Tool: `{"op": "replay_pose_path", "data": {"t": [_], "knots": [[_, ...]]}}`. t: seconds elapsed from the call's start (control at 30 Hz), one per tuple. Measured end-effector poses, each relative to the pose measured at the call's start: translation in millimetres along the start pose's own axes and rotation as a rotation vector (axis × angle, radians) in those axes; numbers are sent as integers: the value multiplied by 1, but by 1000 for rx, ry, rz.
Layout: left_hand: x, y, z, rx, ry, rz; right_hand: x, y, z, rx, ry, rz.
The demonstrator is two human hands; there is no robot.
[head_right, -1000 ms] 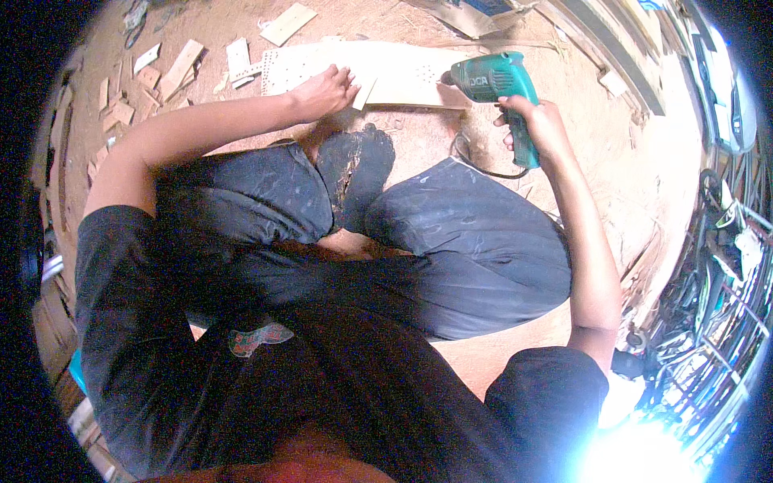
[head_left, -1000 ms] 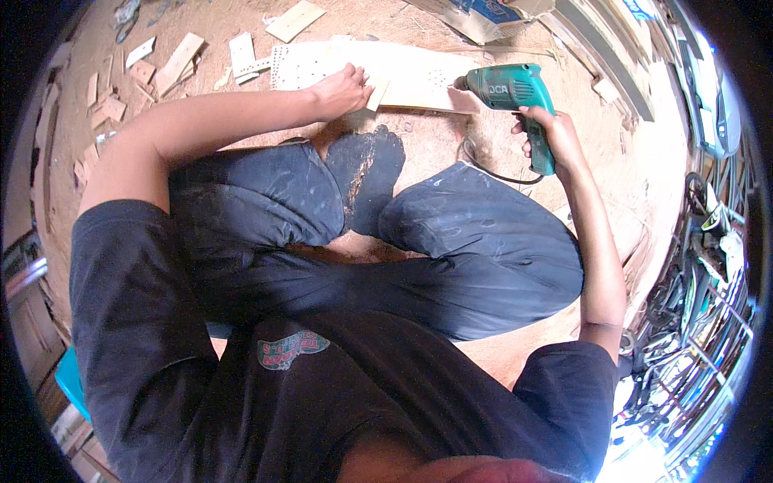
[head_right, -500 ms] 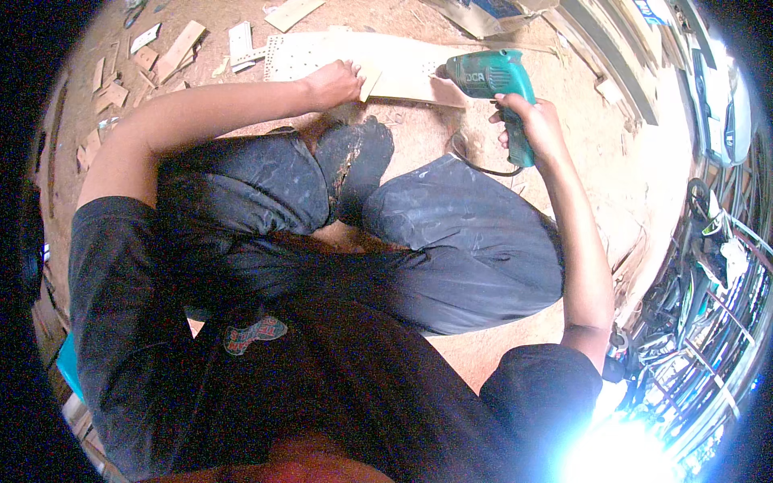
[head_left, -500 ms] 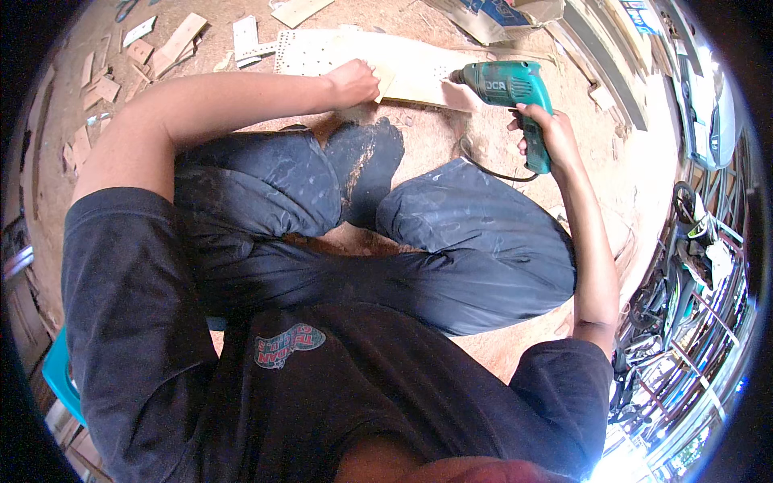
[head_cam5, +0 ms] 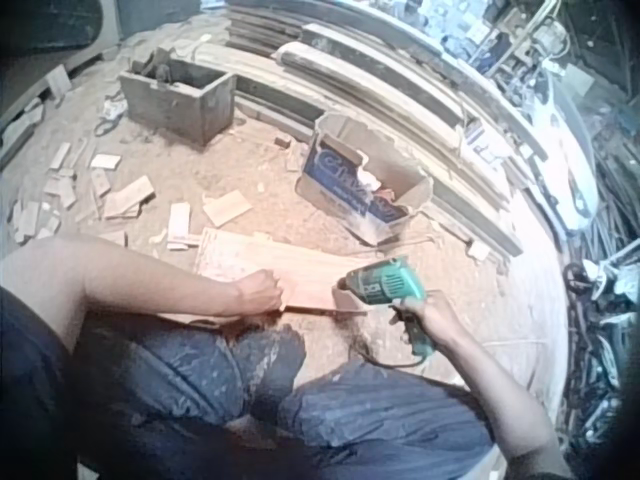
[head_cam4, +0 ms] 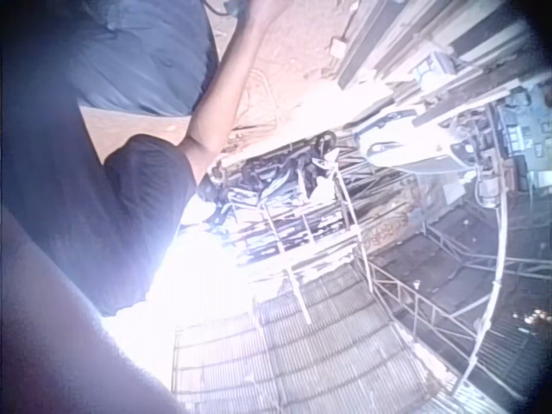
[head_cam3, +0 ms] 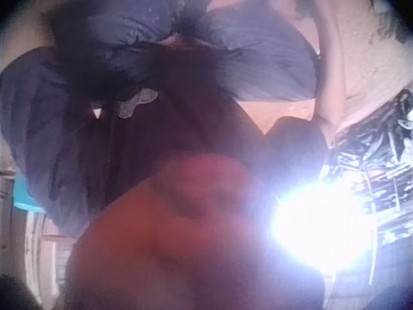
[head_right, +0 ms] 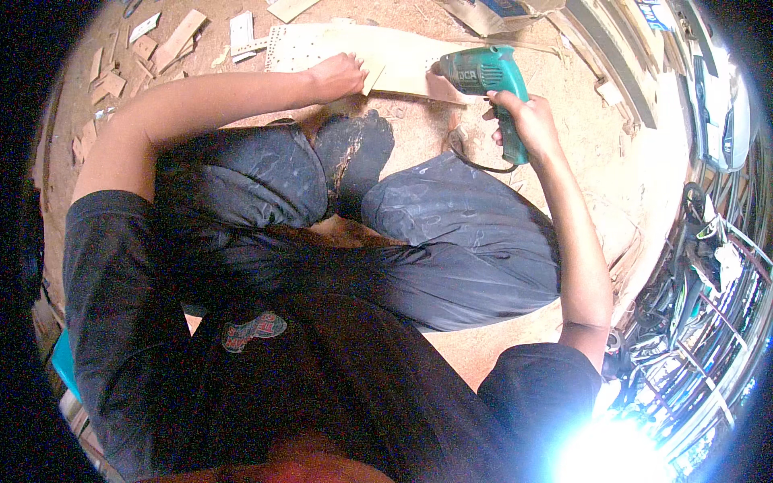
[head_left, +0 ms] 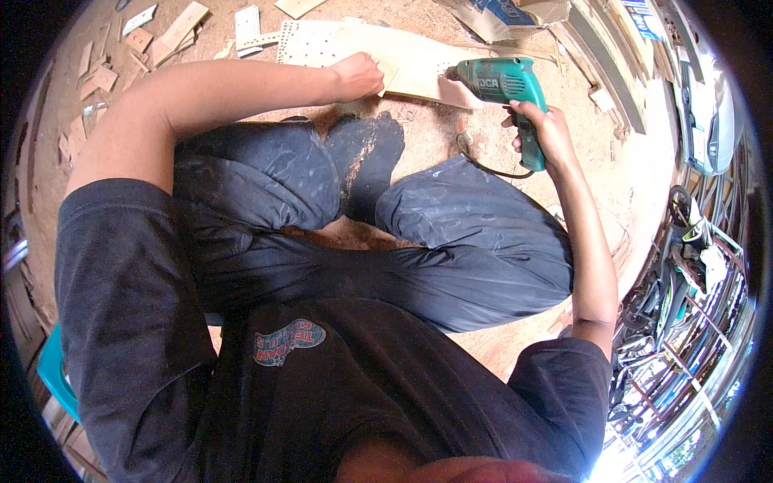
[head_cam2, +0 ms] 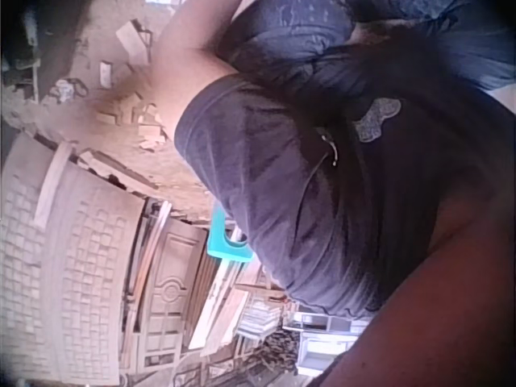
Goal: The person drills holes into a piece of wood using a handheld power drill and wipes the surface with a small cloth.
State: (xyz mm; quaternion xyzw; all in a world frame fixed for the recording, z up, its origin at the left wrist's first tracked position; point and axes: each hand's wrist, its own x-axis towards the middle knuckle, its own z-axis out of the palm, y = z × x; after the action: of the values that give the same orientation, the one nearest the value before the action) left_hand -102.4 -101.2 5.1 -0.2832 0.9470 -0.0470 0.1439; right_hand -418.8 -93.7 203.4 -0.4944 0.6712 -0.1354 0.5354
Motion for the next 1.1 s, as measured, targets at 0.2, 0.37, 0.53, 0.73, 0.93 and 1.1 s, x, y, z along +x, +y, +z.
{"op": "replay_pose_path", "data": {"t": [0.2, 0.37, 0.53, 0.73, 0.93, 1.1], "knots": [[1, 0, 0, -48, -9, -12, -1, -3, 2, -50, 12, 9], [1, -1, 1, -53, 26, -6, -1, -3, 1, -63, 9, 12], [0, 0, -2, -36, -29, 2, 0, -3, 2, -72, 8, 11], [-1, 3, -7, -33, -7, -9, -2, -4, 3, -28, 12, 75], [2, -1, 5, -4, 34, 0, 17, 6, -7, 230, -104, 135], [2, -1, 3, -28, 48, -10, 16, 11, -7, 324, -97, 146]]}}
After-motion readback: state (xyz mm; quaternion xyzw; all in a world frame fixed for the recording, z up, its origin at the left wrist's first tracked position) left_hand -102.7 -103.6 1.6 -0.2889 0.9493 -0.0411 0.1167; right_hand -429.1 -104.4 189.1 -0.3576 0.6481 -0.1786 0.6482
